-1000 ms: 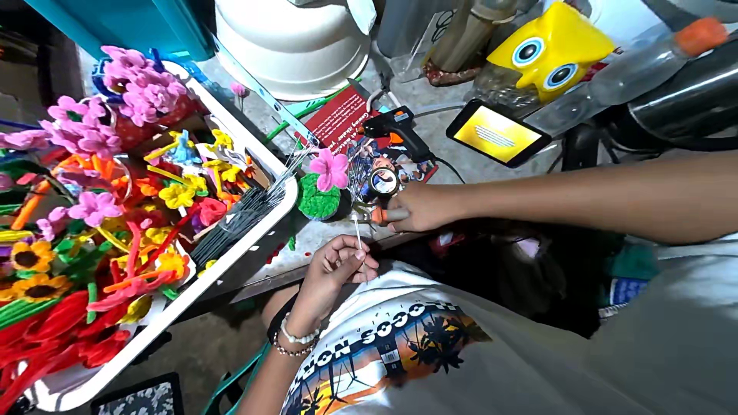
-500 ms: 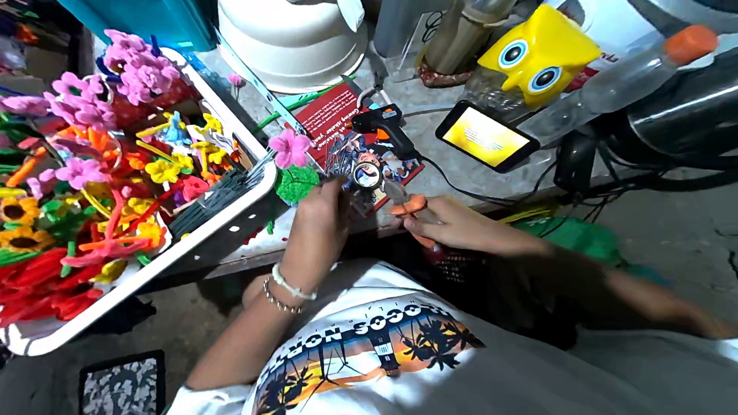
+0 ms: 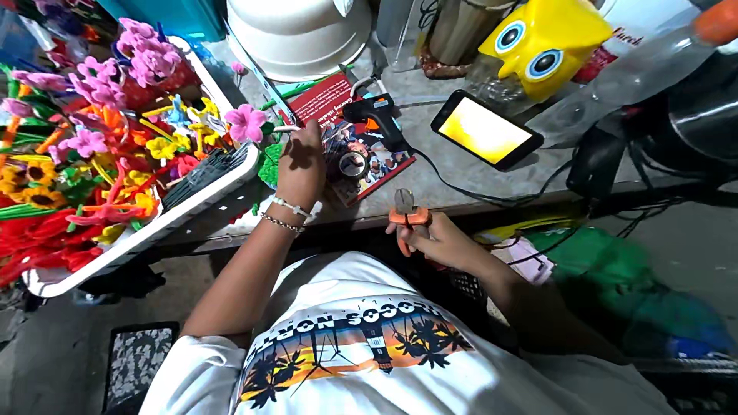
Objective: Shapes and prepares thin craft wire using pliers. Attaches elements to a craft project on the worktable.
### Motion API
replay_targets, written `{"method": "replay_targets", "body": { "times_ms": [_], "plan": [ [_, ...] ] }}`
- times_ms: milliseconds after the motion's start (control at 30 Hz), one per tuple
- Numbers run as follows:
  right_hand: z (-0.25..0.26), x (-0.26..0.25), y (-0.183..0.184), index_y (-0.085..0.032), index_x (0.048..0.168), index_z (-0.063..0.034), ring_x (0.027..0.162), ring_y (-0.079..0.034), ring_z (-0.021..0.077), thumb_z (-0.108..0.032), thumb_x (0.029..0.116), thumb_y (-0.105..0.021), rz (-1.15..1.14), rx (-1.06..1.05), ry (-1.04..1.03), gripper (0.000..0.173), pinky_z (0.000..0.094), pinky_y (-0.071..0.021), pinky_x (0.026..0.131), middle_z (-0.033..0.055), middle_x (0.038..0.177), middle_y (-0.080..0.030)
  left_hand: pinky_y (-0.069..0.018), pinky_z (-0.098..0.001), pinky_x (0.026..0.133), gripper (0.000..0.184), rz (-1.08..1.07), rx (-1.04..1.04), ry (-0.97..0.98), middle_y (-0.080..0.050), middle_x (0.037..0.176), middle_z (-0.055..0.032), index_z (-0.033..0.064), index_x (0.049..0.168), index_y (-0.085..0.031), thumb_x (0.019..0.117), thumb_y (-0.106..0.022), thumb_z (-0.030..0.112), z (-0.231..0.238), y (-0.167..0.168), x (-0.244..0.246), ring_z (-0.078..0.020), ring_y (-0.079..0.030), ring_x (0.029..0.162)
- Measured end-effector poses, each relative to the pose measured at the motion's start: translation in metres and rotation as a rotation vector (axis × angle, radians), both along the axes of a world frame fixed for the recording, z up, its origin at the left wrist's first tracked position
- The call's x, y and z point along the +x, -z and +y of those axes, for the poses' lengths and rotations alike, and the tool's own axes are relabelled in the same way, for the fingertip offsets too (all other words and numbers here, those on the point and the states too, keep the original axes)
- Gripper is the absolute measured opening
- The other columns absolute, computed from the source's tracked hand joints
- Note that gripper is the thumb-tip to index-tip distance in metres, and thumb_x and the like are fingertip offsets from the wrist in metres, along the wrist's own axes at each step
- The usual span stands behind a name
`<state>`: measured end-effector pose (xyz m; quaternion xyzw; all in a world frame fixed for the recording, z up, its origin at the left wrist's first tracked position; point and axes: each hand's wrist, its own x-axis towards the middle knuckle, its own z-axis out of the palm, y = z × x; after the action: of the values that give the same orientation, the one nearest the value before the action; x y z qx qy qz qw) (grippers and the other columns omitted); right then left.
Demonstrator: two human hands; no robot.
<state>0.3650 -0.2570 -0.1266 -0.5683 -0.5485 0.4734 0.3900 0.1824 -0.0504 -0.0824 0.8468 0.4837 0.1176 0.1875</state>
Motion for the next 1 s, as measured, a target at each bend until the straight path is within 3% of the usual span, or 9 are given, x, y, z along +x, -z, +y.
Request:
{"method": "replay_targets", "body": {
  "times_ms": [133, 233, 300, 367, 467, 600, 800, 1000],
  "plan": [
    [-0.002, 0.001, 0.006, -0.066, 0.113, -0.0067, 0.063, -0.058, -0.0083, -0.036, 0.1043, -0.056, 0.053, 0.059, 0.028, 0.032, 0.0105, -0.0479, 0.053, -0.0115, 0.080, -0.065, -0.0538, -0.0620, 0.086, 0.023, 0.053, 0.020, 0.003, -0.067, 0.102, -0.0301, -0.0076, 0.121, -0.060, 0.1010, -0.054, 0.001, 0.003, -0.009, 0.015, -0.0483, -0.068, 0.099],
    [-0.005, 0.000, 0.017, -0.064, 0.120, -0.0031, 0.073, -0.065, -0.0045, -0.040, 0.1045, -0.056, 0.179, 0.098, -0.020, 0.041, 0.0137, -0.0536, 0.059, -0.0076, 0.094, -0.071, -0.0507, -0.0650, 0.092, 0.031, 0.109, -0.006, 0.003, -0.063, 0.117, -0.0343, -0.0074, 0.129, -0.057, 0.0988, -0.051, -0.005, 0.017, -0.019, 0.040, -0.0517, -0.063, 0.112],
    [-0.009, -0.006, 0.029, -0.062, 0.123, -0.0013, 0.083, -0.070, 0.0024, -0.041, 0.1043, -0.057, 0.302, 0.112, -0.100, 0.044, 0.0206, -0.0597, 0.069, -0.0021, 0.105, -0.073, -0.0507, -0.0649, 0.095, 0.043, 0.120, 0.011, 0.005, -0.053, 0.133, -0.0364, -0.0088, 0.136, -0.052, 0.0933, -0.058, -0.007, 0.035, -0.018, 0.057, -0.0533, -0.058, 0.119],
    [-0.016, -0.013, 0.036, -0.063, 0.122, -0.0006, 0.083, -0.070, 0.0052, -0.036, 0.1041, -0.059, 0.358, 0.087, -0.173, 0.040, 0.0242, -0.0608, 0.073, 0.0004, 0.105, -0.073, -0.0514, -0.0638, 0.096, 0.048, 0.149, 0.043, 0.001, -0.046, 0.142, -0.0355, -0.0101, 0.136, -0.053, 0.0891, -0.063, -0.007, 0.057, -0.015, 0.074, -0.0531, -0.056, 0.121],
    [-0.027, -0.024, 0.043, -0.063, 0.121, -0.0011, 0.076, -0.068, 0.0029, -0.033, 0.1040, -0.059, 0.420, 0.046, -0.196, 0.036, 0.0230, -0.0601, 0.071, -0.0020, 0.097, -0.072, -0.0493, -0.0650, 0.098, 0.042, 0.221, 0.027, -0.032, -0.047, 0.143, -0.0341, -0.0100, 0.134, -0.056, 0.0926, -0.061, -0.004, 0.088, -0.014, 0.094, -0.0531, -0.051, 0.128],
    [-0.034, -0.029, 0.056, -0.061, 0.120, -0.0021, 0.073, -0.064, -0.0021, -0.039, 0.1034, -0.059, 0.482, 0.068, -0.117, 0.041, 0.0176, -0.0558, 0.066, -0.0042, 0.101, -0.071, -0.0471, -0.0681, 0.098, 0.037, 0.295, 0.012, -0.076, -0.050, 0.141, -0.0345, -0.0109, 0.129, -0.060, 0.0925, -0.062, -0.002, 0.106, -0.011, 0.106, -0.0536, -0.046, 0.134],
    [-0.037, -0.031, 0.063, -0.062, 0.118, -0.0038, 0.075, -0.061, -0.0057, -0.028, 0.1029, -0.059, 0.560, 0.066, -0.078, 0.029, 0.0146, -0.0530, 0.067, -0.0070, 0.105, -0.070, -0.0484, -0.0688, 0.095, 0.035, 0.357, 0.022, -0.135, -0.054, 0.138, -0.0330, -0.0097, 0.126, -0.061, 0.0926, -0.064, 0.002, 0.124, 0.003, 0.108, -0.0517, -0.052, 0.130],
    [-0.034, -0.029, 0.065, -0.063, 0.115, -0.0047, 0.072, -0.058, -0.0071, -0.033, 0.1021, -0.061, 0.543, 0.069, -0.076, 0.031, 0.0131, -0.0508, 0.065, -0.0090, 0.099, -0.069, -0.0501, -0.0675, 0.093, 0.034, 0.352, 0.053, -0.176, -0.056, 0.136, -0.0311, -0.0071, 0.126, -0.062, 0.0929, -0.063, 0.001, 0.136, 0.009, 0.105, -0.0500, -0.056, 0.127]
  ]
}}
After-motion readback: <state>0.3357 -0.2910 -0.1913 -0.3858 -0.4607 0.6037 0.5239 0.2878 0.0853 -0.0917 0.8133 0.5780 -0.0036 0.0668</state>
